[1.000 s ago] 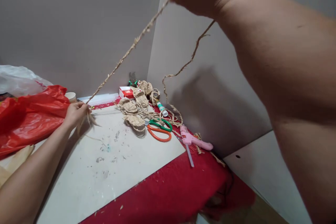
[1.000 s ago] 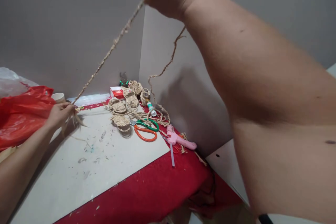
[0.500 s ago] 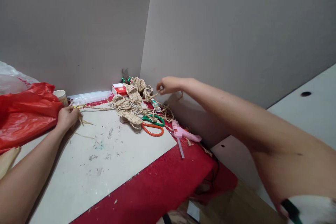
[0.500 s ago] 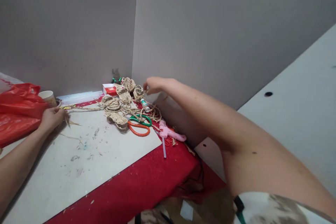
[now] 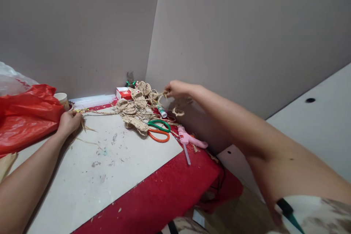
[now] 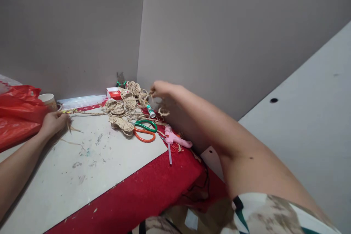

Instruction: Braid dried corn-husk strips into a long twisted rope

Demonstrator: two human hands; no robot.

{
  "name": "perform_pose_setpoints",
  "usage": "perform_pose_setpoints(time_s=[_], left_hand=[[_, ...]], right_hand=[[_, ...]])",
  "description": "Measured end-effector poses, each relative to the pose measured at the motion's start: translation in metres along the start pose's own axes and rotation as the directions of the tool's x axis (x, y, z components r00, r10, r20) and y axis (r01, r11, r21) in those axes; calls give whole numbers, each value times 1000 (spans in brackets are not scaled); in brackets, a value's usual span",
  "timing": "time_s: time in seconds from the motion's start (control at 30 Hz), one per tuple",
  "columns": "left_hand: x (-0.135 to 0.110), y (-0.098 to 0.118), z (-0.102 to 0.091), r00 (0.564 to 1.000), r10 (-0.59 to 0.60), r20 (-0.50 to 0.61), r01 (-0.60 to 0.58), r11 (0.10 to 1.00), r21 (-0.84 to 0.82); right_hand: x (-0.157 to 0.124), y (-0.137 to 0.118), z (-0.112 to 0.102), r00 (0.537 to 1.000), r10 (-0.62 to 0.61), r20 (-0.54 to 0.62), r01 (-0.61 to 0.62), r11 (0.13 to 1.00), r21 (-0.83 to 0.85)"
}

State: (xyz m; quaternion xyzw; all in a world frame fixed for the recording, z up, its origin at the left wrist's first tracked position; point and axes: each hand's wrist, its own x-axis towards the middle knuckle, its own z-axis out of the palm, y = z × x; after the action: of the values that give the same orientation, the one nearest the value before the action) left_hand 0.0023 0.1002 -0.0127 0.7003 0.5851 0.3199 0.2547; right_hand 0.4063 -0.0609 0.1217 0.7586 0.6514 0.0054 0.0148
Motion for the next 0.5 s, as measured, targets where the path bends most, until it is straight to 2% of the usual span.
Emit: perform_pose_setpoints(time_s=[0.03,0.13,0.2,0.27,0.4,0.5], left_hand=[[0,0,0,1000,3,-1,-3,1000,14],[-1,0,-1,1000,12,-3,-12,999,46],[-2,1,-1,1000,21,-5,-21,998,55],[-4,1,-2,999,34,-11,-34,998,55],[-7,3,-4,998,63,-27,-62,997,42],[-7,2,-5,996,81,-42,-79,996,35]], right_hand=[[0,3,-17,995,33,-90,-32,999,13],[-2,10,-67,964,72,-257,-65,997,34],[-4,12,-95,918,102,-384,-87,995,57],[-8,11,-120,853,142,-502,-127,990,64],[-16,7,-155,734,241,-635,-249,965,78],[-17,5,-169,698,302,-650,-311,945,105]])
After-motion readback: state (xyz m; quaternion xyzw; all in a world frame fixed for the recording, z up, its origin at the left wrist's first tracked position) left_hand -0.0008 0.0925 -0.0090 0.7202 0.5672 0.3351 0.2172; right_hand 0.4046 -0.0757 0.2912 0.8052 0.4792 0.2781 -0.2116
